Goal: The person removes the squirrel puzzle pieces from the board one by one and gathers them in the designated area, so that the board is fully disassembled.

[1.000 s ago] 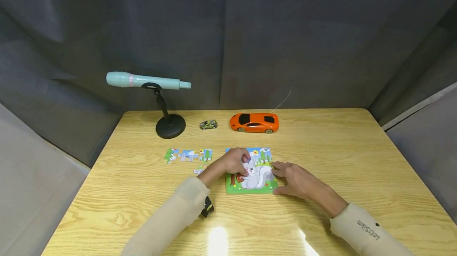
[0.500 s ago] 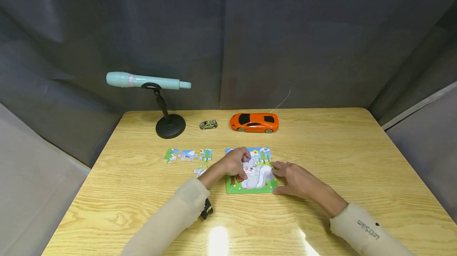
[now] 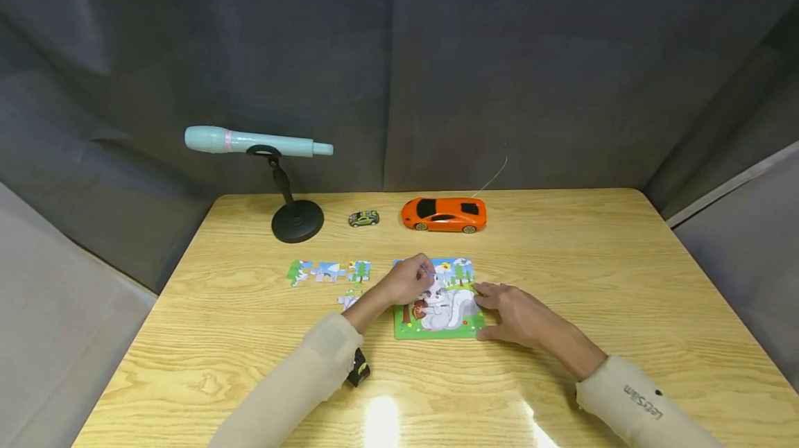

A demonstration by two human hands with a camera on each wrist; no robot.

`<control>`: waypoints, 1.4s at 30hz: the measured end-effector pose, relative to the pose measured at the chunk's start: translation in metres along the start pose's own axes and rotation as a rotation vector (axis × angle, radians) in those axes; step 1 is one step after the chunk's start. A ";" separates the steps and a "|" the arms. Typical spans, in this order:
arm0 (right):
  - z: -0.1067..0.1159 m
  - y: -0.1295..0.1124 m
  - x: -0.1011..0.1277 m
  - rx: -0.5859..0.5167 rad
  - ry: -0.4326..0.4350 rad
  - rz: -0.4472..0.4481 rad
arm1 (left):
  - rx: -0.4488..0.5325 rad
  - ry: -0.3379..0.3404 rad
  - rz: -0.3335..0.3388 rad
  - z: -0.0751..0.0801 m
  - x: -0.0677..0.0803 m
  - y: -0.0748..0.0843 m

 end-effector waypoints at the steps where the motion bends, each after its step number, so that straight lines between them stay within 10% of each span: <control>1: 0.000 0.000 0.000 0.002 0.001 0.003 | 0.000 0.010 0.001 0.001 0.000 0.000; 21: 0.001 -0.002 -0.001 0.001 0.001 0.000 | -0.011 0.082 -0.016 0.030 0.018 0.005; 42: 0.000 -0.001 0.000 -0.007 0.002 -0.009 | -0.110 0.208 0.054 0.104 0.063 -0.058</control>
Point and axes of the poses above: each hand's wrist, its own x-axis away from the middle knuckle, its own z-axis out of the back of the hand, y = z × x, the point moved 3 cm from there along -x, towards the middle knuckle, and after that the axes turned 1 degree about z, right-handed, at the moved point
